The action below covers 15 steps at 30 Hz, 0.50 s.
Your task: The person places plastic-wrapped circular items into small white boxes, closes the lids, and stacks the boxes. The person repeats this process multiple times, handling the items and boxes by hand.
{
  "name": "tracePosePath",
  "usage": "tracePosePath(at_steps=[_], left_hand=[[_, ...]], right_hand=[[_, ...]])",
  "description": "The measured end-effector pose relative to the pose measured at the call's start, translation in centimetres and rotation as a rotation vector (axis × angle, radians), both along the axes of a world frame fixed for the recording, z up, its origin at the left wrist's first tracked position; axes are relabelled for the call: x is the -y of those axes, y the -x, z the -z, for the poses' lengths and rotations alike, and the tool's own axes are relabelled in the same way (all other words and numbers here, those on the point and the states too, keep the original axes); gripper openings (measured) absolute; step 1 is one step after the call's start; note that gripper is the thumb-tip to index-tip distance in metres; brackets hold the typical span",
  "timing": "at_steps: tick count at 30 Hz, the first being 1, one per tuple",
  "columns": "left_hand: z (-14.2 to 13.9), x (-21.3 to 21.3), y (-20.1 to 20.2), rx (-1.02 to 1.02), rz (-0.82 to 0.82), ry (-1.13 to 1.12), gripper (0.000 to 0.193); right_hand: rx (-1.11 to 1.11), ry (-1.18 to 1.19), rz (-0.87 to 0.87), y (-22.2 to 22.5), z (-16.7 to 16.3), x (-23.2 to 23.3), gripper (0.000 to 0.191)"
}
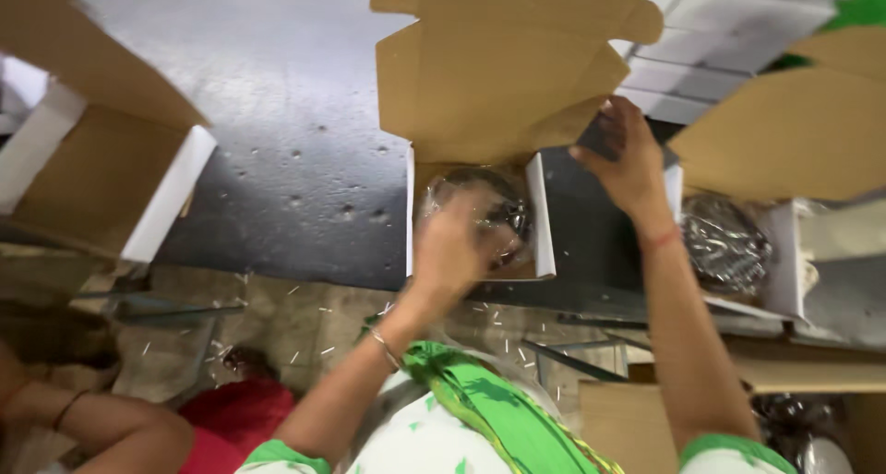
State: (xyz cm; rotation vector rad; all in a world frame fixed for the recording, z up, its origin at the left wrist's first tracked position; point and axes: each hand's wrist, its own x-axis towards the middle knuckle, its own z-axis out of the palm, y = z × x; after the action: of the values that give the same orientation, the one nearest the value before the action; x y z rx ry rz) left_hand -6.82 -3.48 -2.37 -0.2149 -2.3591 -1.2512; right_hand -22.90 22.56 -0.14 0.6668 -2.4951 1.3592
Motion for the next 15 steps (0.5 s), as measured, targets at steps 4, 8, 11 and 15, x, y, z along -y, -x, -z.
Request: tracePosePath(at_steps=[4, 8, 11, 15], left_hand=[[-1.7, 8.7, 7.2, -0.291, -0.421, -0.208, 0.086], [-1.7, 12.7, 13.0, -0.251, -0.114, -0.109, 0.048], [-1.4, 10.8, 12.7, -0.133, -0.150, -0.036, 0.031], [-2.0, 8.6, 9.3, -0.002, -0.035, -0.253, 0.061]], right_hand=[[0.000, 0.164, 0.065, 2.7, 1.6, -0.6, 0.052], [0.009, 0.158, 0.151, 3.7, 1.1, 0.5, 0.033], [0.046, 0.081, 0.221, 2.2, 0.0, 1.8, 0.033], [0.031, 0.004, 0.126, -1.4, -0.9, 2.1, 0.038]])
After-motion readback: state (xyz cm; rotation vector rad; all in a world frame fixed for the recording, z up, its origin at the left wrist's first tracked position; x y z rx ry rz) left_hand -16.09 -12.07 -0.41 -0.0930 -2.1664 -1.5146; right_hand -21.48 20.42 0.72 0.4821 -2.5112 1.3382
